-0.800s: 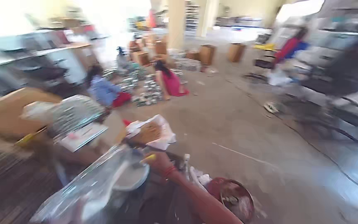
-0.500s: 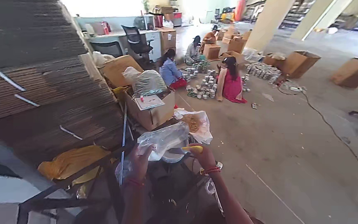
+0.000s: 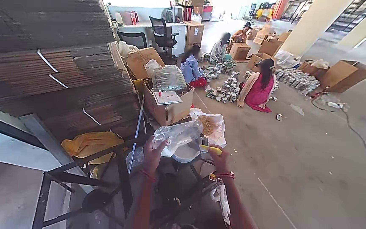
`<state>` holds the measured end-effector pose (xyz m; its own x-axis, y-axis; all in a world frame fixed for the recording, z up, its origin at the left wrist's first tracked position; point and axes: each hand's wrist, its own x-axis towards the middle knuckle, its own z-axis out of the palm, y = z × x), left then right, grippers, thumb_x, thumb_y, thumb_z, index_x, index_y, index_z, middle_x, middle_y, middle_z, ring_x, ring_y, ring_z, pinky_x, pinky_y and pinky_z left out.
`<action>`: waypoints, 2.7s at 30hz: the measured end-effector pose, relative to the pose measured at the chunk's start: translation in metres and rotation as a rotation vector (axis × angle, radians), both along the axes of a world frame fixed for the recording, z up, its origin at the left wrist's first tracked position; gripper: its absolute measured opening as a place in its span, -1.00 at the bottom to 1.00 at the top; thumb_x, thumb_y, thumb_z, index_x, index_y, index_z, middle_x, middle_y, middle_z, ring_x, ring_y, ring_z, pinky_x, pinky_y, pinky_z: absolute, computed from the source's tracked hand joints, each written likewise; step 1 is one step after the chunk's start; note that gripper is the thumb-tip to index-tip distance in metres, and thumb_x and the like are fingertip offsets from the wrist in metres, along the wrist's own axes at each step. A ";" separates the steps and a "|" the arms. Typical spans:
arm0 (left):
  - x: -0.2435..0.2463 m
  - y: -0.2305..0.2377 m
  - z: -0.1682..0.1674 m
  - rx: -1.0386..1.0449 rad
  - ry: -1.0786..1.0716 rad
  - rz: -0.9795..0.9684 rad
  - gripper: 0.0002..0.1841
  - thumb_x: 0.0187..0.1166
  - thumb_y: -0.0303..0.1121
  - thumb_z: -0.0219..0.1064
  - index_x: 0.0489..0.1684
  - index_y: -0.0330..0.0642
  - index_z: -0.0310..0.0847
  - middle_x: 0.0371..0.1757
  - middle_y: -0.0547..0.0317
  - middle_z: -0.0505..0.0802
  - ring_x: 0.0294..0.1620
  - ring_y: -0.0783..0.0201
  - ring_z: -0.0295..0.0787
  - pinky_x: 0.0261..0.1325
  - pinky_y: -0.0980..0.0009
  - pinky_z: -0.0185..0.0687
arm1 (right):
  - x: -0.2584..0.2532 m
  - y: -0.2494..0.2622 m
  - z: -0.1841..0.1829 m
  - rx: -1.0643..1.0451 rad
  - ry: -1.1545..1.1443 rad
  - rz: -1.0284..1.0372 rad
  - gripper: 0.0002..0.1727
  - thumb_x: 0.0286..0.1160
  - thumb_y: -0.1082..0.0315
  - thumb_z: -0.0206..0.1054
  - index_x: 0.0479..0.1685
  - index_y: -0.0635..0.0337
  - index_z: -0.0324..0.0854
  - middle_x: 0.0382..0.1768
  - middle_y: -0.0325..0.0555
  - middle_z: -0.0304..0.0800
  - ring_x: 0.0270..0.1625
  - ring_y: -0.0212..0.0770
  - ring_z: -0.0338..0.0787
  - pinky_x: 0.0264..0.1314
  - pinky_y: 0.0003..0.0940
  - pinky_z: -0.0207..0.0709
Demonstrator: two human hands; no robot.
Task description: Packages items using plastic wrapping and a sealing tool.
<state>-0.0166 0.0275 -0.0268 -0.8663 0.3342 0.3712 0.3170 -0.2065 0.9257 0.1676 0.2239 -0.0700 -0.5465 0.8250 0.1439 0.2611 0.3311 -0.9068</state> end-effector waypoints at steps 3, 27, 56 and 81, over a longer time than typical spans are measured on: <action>0.001 0.003 -0.005 -0.011 -0.013 0.009 -0.51 0.35 -0.52 0.47 0.22 -0.66 0.49 -0.01 0.12 0.83 -0.01 0.62 0.79 0.16 0.58 0.74 | -0.002 -0.002 0.000 -0.053 -0.001 0.078 -0.71 0.50 0.25 0.46 0.05 0.26 0.82 -0.09 -0.04 0.92 -0.10 -0.29 0.89 0.10 -0.25 0.77; 0.001 -0.005 -0.025 -0.040 0.044 0.020 -0.55 0.34 -0.36 0.57 0.09 -0.55 0.70 -0.01 -0.08 0.88 0.11 0.42 0.80 0.34 0.42 0.65 | -0.006 -0.012 -0.017 0.027 0.049 0.027 -0.62 0.45 0.21 0.42 0.06 0.35 0.79 -0.12 -0.01 0.92 -0.18 -0.29 0.91 0.01 -0.26 0.81; 0.004 -0.020 0.009 0.019 0.083 0.049 -0.62 0.34 -0.45 0.48 0.03 -0.58 0.63 -0.11 0.24 0.88 -0.04 0.74 0.78 0.17 0.68 0.70 | -0.007 -0.016 0.024 -0.083 -0.050 0.116 -0.75 0.48 0.27 0.44 0.00 0.22 0.82 -0.16 -0.08 0.92 -0.20 -0.25 0.90 -0.01 -0.19 0.80; -0.006 -0.019 0.008 -0.050 0.165 0.049 -0.54 0.42 -0.44 0.47 0.16 -0.67 0.52 -0.03 0.11 0.82 0.03 0.70 0.73 0.23 0.65 0.64 | -0.004 0.009 0.041 -0.099 -0.208 0.105 -0.72 0.53 0.19 0.47 0.00 0.21 0.81 -0.16 0.02 0.87 -0.18 -0.16 0.86 0.05 -0.13 0.74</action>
<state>-0.0222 0.0083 -0.0188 -0.8108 0.3148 0.4935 0.4737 -0.1425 0.8691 0.1640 0.2332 -0.0293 -0.6390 0.7669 -0.0594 0.4142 0.2780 -0.8667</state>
